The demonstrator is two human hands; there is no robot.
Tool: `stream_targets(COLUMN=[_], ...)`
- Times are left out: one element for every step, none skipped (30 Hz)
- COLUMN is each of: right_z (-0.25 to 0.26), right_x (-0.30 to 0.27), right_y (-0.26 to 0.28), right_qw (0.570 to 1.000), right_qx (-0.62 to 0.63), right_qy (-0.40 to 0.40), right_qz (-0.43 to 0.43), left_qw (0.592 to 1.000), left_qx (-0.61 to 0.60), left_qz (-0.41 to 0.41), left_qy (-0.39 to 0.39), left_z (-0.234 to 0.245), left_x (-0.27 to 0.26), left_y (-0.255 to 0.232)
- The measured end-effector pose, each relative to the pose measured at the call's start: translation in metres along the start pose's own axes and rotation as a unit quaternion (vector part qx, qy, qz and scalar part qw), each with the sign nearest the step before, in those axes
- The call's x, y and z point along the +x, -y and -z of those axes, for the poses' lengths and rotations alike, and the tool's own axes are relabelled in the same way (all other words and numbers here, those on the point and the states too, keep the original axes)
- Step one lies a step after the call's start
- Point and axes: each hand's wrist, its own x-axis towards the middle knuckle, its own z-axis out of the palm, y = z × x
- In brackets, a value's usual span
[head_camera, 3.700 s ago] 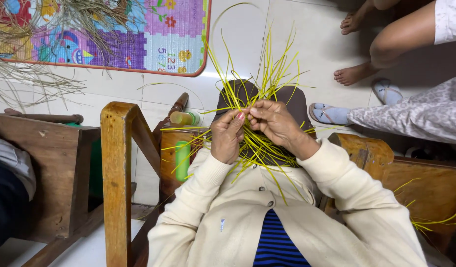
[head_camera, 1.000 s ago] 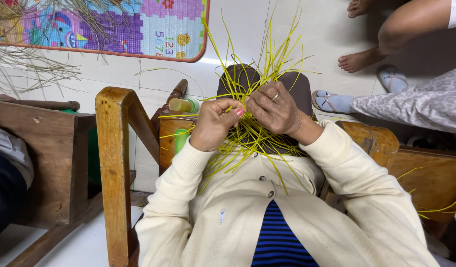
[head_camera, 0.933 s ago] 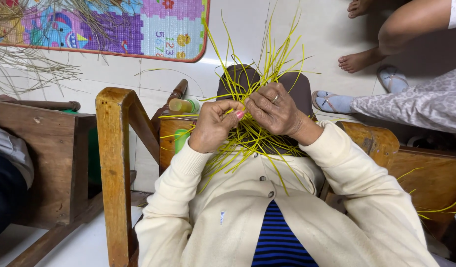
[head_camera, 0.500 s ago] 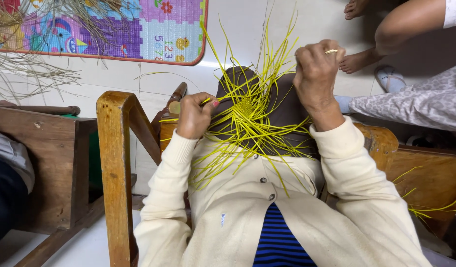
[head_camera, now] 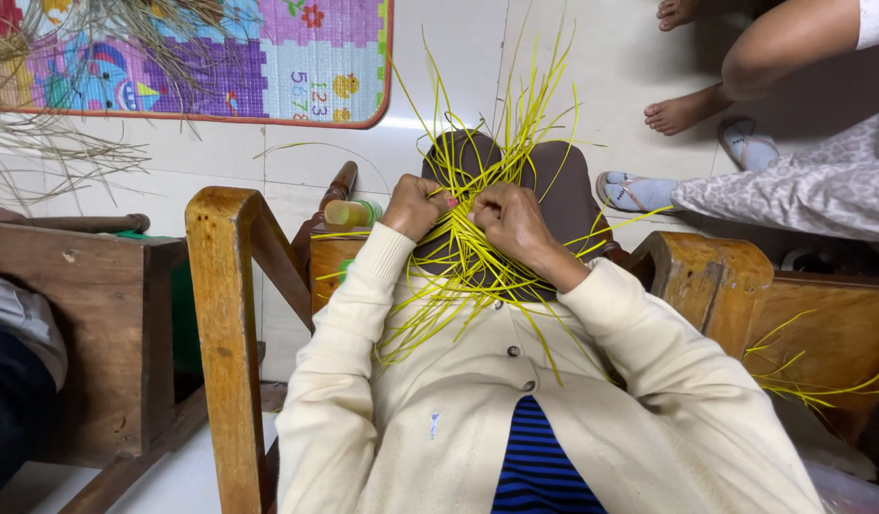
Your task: Weaving yellow fibers together to form a circular base for a craft project
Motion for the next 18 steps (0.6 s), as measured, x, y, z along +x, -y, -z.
stream_targets(right_z=[-0.001, -0.001, -0.002, -0.003, -0.005, -0.007, -0.008, -0.01, -0.011, -0.011, -0.01, -0.01, -0.01, -0.009, -0.009, -0.009, -0.01, -0.01], right_x=[-0.004, -0.009, -0.014, -0.021, -0.027, -0.034, -0.035, -0.036, -0.037, -0.037, -0.037, -0.037, -0.036, -0.035, -0.035, -0.034, -0.033, -0.031], right_y=[0.008, 0.015, 0.023, 0.029, 0.035, 0.042, 0.045, 0.049, 0.054, 0.058, 0.062, 0.067, 0.068, 0.069, 0.069, 0.073, 0.076, 0.08], right_qw=[1.0, 1.0, 0.998, 0.998, 0.997, 0.996, 0.996, 0.996, 0.995, 0.995, 0.996, 0.997, 0.997, 0.996, 0.996, 0.996, 0.991, 0.983], right_qx=[0.0, 0.024, 0.047, 0.048, 0.047, 0.046, 0.047, 0.017, -0.013, -0.013, -0.005, 0.004, 0.004, -0.003, -0.01, -0.01, 0.021, 0.051], right_qy=[-0.002, 0.016, 0.034, 0.035, 0.051, 0.068, 0.07, 0.082, 0.093, 0.093, 0.087, 0.082, 0.081, 0.087, 0.093, 0.092, 0.13, 0.168], right_qz=[-0.002, 0.002, 0.005, 0.004, 0.021, 0.038, 0.039, 0.029, 0.02, 0.022, 0.007, -0.009, -0.008, -0.008, -0.007, -0.008, -0.033, -0.058], left_qw=[1.0, 1.0, 0.999, 0.999, 0.998, 0.996, 0.996, 0.993, 0.989, 0.989, 0.981, 0.972, 0.972, 0.959, 0.944, 0.944, 0.937, 0.93], left_qx=[0.001, -0.016, -0.032, -0.032, -0.058, -0.084, -0.084, -0.113, -0.141, -0.141, -0.178, -0.214, -0.214, -0.259, -0.304, -0.304, -0.322, -0.341], left_qz=[0.0, -0.004, -0.009, -0.008, 0.001, 0.01, 0.011, 0.026, 0.041, 0.04, 0.058, 0.077, 0.076, 0.096, 0.116, 0.116, 0.125, 0.133], left_qy=[0.002, 0.007, 0.011, 0.011, 0.007, 0.002, 0.001, -0.01, -0.021, -0.023, -0.045, -0.065, -0.066, -0.061, -0.056, -0.055, -0.048, -0.041], left_z=[0.0, -0.001, -0.002, -0.005, -0.007, -0.009, -0.009, -0.009, -0.009, -0.006, -0.004, -0.002, 0.004, 0.009, 0.013, 0.012, 0.011, 0.011], left_x=[0.003, 0.005, 0.006, 0.009, 0.01, 0.011, 0.008, 0.003, -0.001, -0.004, -0.008, -0.012, -0.023, -0.034, -0.044, -0.046, -0.049, -0.05], left_y=[0.004, 0.008, 0.013, 0.016, 0.019, 0.022, 0.013, 0.004, -0.005, -0.012, -0.019, -0.025, -0.042, -0.058, -0.075, -0.078, -0.081, -0.085])
